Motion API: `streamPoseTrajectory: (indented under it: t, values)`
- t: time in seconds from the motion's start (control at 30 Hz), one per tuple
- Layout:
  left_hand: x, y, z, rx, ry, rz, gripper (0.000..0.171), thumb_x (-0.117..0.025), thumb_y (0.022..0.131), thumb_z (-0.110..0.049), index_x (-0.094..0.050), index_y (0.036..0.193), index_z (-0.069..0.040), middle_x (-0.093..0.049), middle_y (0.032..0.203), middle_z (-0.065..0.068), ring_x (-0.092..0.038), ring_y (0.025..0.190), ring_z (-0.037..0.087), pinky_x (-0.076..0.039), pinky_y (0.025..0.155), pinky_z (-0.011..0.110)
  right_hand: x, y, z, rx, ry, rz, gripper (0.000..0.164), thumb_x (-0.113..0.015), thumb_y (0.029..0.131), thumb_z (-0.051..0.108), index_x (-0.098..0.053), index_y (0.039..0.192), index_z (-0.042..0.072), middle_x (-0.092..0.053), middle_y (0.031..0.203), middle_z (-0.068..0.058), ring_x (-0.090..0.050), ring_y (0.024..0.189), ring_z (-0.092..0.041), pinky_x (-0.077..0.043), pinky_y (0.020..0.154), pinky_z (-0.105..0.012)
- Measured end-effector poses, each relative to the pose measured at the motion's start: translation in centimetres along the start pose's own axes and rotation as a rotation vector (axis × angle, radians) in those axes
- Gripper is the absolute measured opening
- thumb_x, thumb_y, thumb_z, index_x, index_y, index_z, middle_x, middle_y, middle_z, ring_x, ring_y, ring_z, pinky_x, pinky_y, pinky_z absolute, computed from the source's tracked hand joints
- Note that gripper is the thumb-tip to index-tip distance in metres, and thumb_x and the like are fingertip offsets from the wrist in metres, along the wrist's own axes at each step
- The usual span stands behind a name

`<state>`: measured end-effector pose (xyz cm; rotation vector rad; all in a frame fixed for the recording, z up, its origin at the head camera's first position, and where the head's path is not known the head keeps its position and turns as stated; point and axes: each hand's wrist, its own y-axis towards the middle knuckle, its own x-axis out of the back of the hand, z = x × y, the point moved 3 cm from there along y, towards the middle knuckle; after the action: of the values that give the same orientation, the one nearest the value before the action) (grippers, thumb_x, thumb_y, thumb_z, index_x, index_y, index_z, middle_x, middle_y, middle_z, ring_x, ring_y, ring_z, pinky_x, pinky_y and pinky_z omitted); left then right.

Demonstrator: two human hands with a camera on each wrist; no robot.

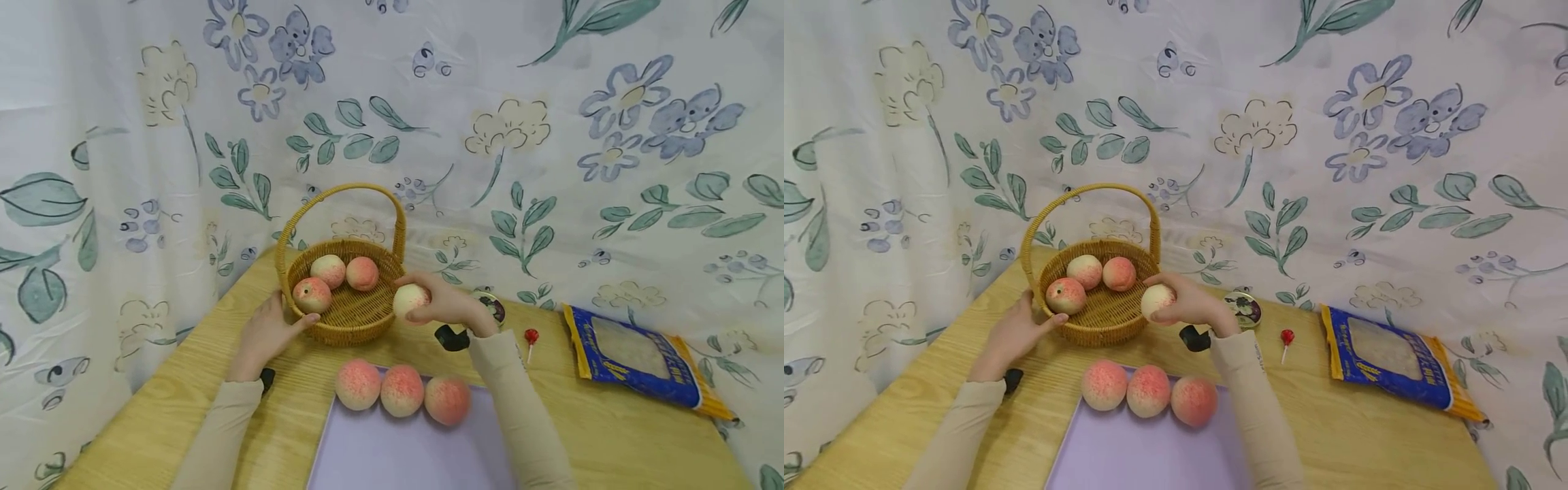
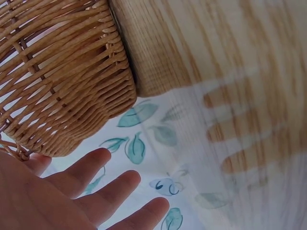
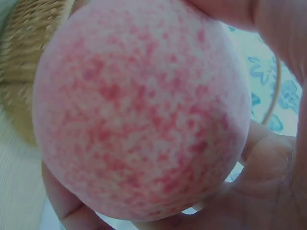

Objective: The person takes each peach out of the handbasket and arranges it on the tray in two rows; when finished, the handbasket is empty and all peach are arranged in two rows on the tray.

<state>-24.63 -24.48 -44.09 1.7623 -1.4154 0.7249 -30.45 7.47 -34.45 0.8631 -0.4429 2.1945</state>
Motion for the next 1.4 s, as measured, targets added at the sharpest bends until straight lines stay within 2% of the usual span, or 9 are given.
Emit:
streamPoseTrajectory:
  t: [0.23,0.43,0.67,0.9,0.97,1.17,1.4]
  values:
    - [0.6,0.2,0.2,0.008,0.003,0.003,0.103,-0.056,0.085,-0.068,-0.024,0.146,0.008,-0.043,0.138,0.038,-0.044,0.126,0.054,-0.039,0.098,0.065,0.8,-5.2,-2.1,0.028,-0.061,-0.041,0.059,-0.073,0.079,0.013,-0.052,0.134,0.011,-0.052,0.132,-0.015,-0.055,0.101,-0.027,-0.051,0.079,-0.036]
    - [1.0,0.3,0.6,0.023,0.004,0.020,0.104,-0.055,0.085,-0.070,-0.022,0.147,0.008,-0.042,0.138,0.039,-0.043,0.126,0.055,-0.039,0.097,0.066,0.2,-9.2,-4.6,-0.020,-0.109,-0.051,0.059,-0.075,0.076,0.014,-0.054,0.131,0.008,-0.055,0.129,-0.017,-0.056,0.097,-0.024,-0.050,0.076,-0.034]
    - [0.9,0.3,0.5,0.031,0.018,0.040,0.108,-0.053,0.085,-0.071,-0.018,0.149,0.008,-0.039,0.140,0.040,-0.041,0.127,0.056,-0.038,0.098,0.066,-1.0,-12.6,-6.4,-0.112,-0.157,-0.022,0.059,-0.077,0.074,0.018,-0.056,0.129,0.009,-0.056,0.126,-0.015,-0.053,0.099,-0.023,-0.048,0.075,-0.034]
    - [0.9,0.2,0.1,0.042,0.009,0.062,0.109,-0.053,0.086,-0.071,-0.014,0.151,0.007,-0.036,0.143,0.040,-0.039,0.129,0.056,-0.037,0.098,0.067,-2.2,-14.4,-6.9,-0.116,-0.146,0.046,0.060,-0.077,0.075,0.018,-0.054,0.129,0.004,-0.056,0.127,-0.018,-0.054,0.102,-0.023,-0.048,0.077,-0.031]
    - [0.9,0.2,0.0,0.043,0.011,0.064,0.109,-0.052,0.086,-0.071,-0.013,0.151,0.007,-0.036,0.143,0.040,-0.039,0.129,0.055,-0.037,0.099,0.067,-2.6,-14.6,-7.2,-0.108,-0.142,0.043,0.060,-0.077,0.078,0.020,-0.054,0.130,0.004,-0.058,0.126,-0.017,-0.055,0.101,-0.021,-0.048,0.078,-0.029]
    - [0.5,0.3,-0.3,0.037,0.014,0.064,0.108,-0.051,0.086,-0.071,-0.013,0.151,0.006,-0.037,0.143,0.039,-0.040,0.129,0.055,-0.038,0.097,0.067,-3.1,-14.9,-8.4,-0.155,-0.097,0.014,0.057,-0.076,0.081,0.028,-0.055,0.129,0.007,-0.058,0.125,-0.016,-0.056,0.097,-0.019,-0.049,0.074,-0.028]
    - [0.2,0.4,-0.5,0.037,0.004,0.071,0.108,-0.052,0.086,-0.070,-0.011,0.152,0.005,-0.035,0.144,0.039,-0.039,0.129,0.055,-0.037,0.098,0.067,-2.8,-16.0,-8.5,-0.166,-0.082,0.135,0.050,-0.074,0.079,0.022,-0.059,0.125,0.010,-0.064,0.107,-0.006,-0.055,0.083,-0.010,-0.047,0.066,-0.024]
